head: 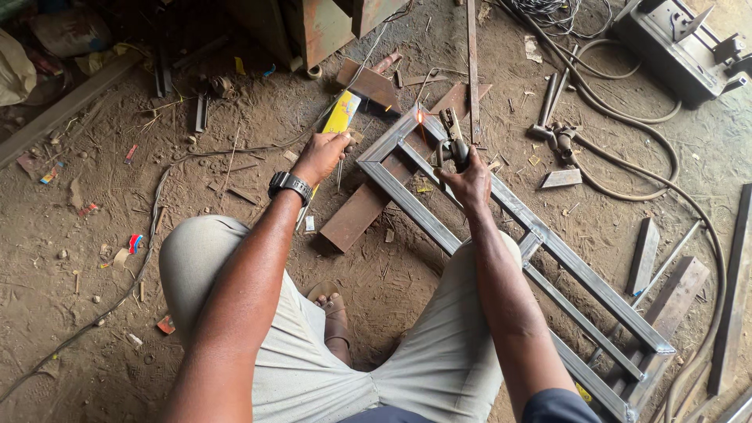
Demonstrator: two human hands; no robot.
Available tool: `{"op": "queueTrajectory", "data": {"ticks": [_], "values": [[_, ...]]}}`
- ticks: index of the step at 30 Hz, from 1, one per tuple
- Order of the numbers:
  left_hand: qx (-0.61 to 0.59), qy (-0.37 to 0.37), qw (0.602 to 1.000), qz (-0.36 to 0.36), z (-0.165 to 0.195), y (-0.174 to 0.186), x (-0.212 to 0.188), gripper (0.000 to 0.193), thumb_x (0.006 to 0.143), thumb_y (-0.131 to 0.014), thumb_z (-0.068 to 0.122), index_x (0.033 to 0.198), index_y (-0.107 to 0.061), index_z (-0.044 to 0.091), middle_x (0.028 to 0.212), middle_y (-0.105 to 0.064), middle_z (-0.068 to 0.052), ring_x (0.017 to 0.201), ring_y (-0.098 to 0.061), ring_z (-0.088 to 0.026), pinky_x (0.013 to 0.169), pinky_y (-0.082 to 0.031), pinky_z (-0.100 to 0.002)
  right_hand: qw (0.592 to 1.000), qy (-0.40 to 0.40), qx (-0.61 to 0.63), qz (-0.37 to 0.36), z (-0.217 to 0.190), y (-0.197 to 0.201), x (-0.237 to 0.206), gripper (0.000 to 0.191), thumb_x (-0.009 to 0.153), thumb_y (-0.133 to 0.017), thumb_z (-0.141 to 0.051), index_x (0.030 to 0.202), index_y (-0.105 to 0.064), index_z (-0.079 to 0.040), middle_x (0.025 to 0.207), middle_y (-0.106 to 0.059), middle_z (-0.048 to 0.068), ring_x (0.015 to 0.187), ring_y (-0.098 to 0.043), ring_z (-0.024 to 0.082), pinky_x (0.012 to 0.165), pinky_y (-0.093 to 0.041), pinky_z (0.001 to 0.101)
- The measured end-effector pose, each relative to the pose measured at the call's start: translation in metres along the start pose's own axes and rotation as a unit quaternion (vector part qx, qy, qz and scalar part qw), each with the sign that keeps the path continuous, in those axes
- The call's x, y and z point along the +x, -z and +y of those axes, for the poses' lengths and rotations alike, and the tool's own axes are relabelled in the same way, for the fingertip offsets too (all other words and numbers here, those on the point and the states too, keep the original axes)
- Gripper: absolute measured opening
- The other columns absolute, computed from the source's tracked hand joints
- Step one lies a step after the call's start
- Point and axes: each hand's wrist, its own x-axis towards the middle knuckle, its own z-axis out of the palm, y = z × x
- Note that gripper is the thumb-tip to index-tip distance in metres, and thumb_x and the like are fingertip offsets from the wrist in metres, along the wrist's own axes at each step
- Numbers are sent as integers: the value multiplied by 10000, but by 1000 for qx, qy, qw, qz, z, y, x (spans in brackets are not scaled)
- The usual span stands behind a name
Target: The person is welding a rectangular metal frame on the ground. They use a welding torch to join the metal pieces, creating bright sparks. The person adjusts the frame's position and continues welding different sections.
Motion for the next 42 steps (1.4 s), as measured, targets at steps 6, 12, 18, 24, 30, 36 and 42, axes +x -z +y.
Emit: {"op": "queueTrajectory", "data": {"ticks": [6, 12, 18, 24, 30, 36, 42], "values": [[6, -5, 1000, -4, -2, -2, 1, 386, 1010, -554, 372, 1040, -757, 45, 874, -715, 18, 762, -599, -64, 720, -507, -256, 999, 24, -16, 18, 8, -11, 11, 856, 677, -944, -394, 1368, -573, -51, 1129, -682, 144, 994, -684, 255, 844, -611, 428], [35, 1, 999, 5, 7, -3, -1, 410, 1014, -543, 390, 1045, -752, 38, 886, -726, 12, 771, -608, -79, 739, -516, -277, 998, 36, -53, 22, 19, -29, 29, 834, 687, -935, -393, 1322, -552, -12, 1037, -628, 145, 918, -643, 259, 744, -610, 436], [72, 44, 996, 2, 21, -1, -9, 441, 1017, -498, 423, 1087, -745, 64, 925, -731, 15, 823, -635, -77, 790, -526, -288, 998, 51, -38, 23, 23, -34, 33, 747, 712, -917, -404, 1277, -591, -40, 1036, -626, 123, 924, -644, 246, 741, -613, 405], [51, 21, 999, 0, 20, -5, -6, 439, 1021, -518, 429, 1078, -745, 57, 919, -725, 9, 804, -610, -94, 784, -529, -300, 998, 40, -40, 22, 23, -36, 35, 818, 694, -920, -412, 1331, -570, -36, 1030, -618, 135, 911, -649, 257, 733, -611, 422], [87, 47, 995, 10, 18, -3, -4, 453, 1026, -517, 439, 1057, -750, 52, 842, -671, -17, 776, -614, -93, 737, -510, -306, 998, 54, -36, 24, 21, -34, 34, 821, 693, -926, -406, 1339, -582, -35, 1060, -629, 143, 943, -659, 266, 760, -616, 431], [40, 8, 999, 6, 10, -4, -5, 449, 1014, -540, 432, 1023, -744, 33, 855, -694, 23, 764, -590, -82, 729, -510, -282, 999, 36, -38, 12, 12, -32, 28, 897, 668, -925, -422, 1383, -552, -30, 1070, -654, 157, 961, -678, 279, 813, -603, 430], [26, 13, 1000, 5, 11, -3, -4, 420, 1014, -543, 400, 1065, -752, 39, 860, -697, 24, 739, -566, -68, 701, -489, -267, 995, 51, -79, 29, 8, -30, 28, 971, 683, -954, -464, 1398, -519, 26, 1085, -642, 213, 1009, -648, 338, 851, -549, 505]]}}
